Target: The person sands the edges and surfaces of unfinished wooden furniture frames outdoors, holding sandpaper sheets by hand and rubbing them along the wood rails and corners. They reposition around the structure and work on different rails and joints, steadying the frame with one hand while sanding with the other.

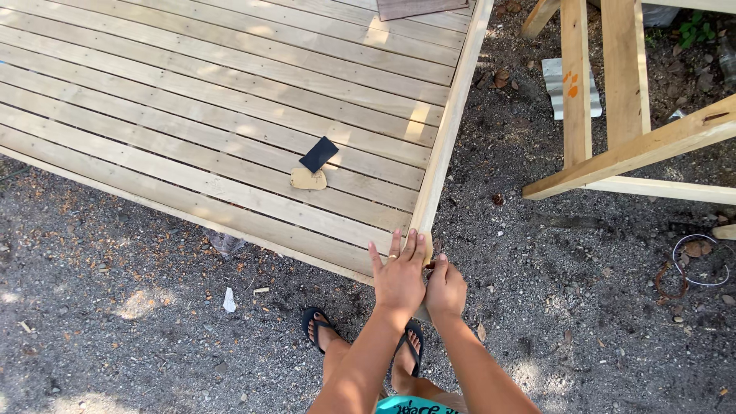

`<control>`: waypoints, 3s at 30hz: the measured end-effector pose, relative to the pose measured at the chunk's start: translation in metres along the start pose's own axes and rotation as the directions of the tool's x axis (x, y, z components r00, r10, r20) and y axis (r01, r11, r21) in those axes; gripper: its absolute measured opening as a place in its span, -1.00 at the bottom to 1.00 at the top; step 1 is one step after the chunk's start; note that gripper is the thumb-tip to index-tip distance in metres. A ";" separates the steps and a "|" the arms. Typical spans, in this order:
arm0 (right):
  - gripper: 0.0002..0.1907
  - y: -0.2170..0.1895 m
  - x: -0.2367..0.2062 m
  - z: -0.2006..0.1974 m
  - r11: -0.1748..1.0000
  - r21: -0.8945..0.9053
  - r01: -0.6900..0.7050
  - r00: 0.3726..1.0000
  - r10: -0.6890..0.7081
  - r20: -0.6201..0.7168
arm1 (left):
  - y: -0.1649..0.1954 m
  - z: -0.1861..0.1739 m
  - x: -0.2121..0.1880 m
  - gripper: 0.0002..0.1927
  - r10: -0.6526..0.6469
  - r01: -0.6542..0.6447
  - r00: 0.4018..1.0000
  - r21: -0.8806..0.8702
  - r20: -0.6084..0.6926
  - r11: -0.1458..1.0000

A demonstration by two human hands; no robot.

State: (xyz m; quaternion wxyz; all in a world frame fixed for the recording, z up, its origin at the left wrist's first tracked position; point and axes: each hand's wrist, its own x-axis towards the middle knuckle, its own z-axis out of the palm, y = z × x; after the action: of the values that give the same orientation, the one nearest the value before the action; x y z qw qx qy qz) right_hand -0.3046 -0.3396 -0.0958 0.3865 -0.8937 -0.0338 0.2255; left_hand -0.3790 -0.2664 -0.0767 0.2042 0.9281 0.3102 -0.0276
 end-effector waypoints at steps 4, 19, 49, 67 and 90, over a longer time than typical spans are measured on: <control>-0.41 0.001 -0.001 0.000 0.999 0.032 -0.018 1.000 0.018 0.010 | 0.000 0.002 -0.014 -0.33 0.038 -0.037 0.996 0.006 -0.082 0.999; -0.39 -0.001 -0.004 -0.002 0.998 0.067 0.000 1.000 0.000 -0.002 | -0.001 0.000 -0.027 -0.39 0.024 -0.022 0.995 0.019 -0.096 1.000; -0.45 0.001 -0.006 -0.002 0.996 0.038 -0.085 0.995 0.083 0.061 | 0.016 -0.034 0.009 -0.35 -0.028 0.026 0.999 -0.069 -0.034 0.997; -0.44 0.012 -0.003 0.004 0.994 0.100 -0.053 0.996 0.046 0.070 | 0.016 -0.049 0.004 -0.31 0.003 0.000 0.999 -0.065 0.043 0.998; -0.43 0.004 0.004 0.002 0.975 0.173 -0.140 0.986 0.122 0.111 | -0.002 -0.032 0.039 -0.51 -0.184 0.084 0.983 -0.928 0.017 0.364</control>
State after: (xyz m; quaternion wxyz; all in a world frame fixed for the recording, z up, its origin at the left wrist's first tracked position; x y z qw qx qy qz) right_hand -0.3027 -0.3400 -0.1014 0.4480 -0.8428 0.0266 0.2972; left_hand -0.3511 -0.2303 -0.0552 0.6703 0.6272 0.3559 0.1752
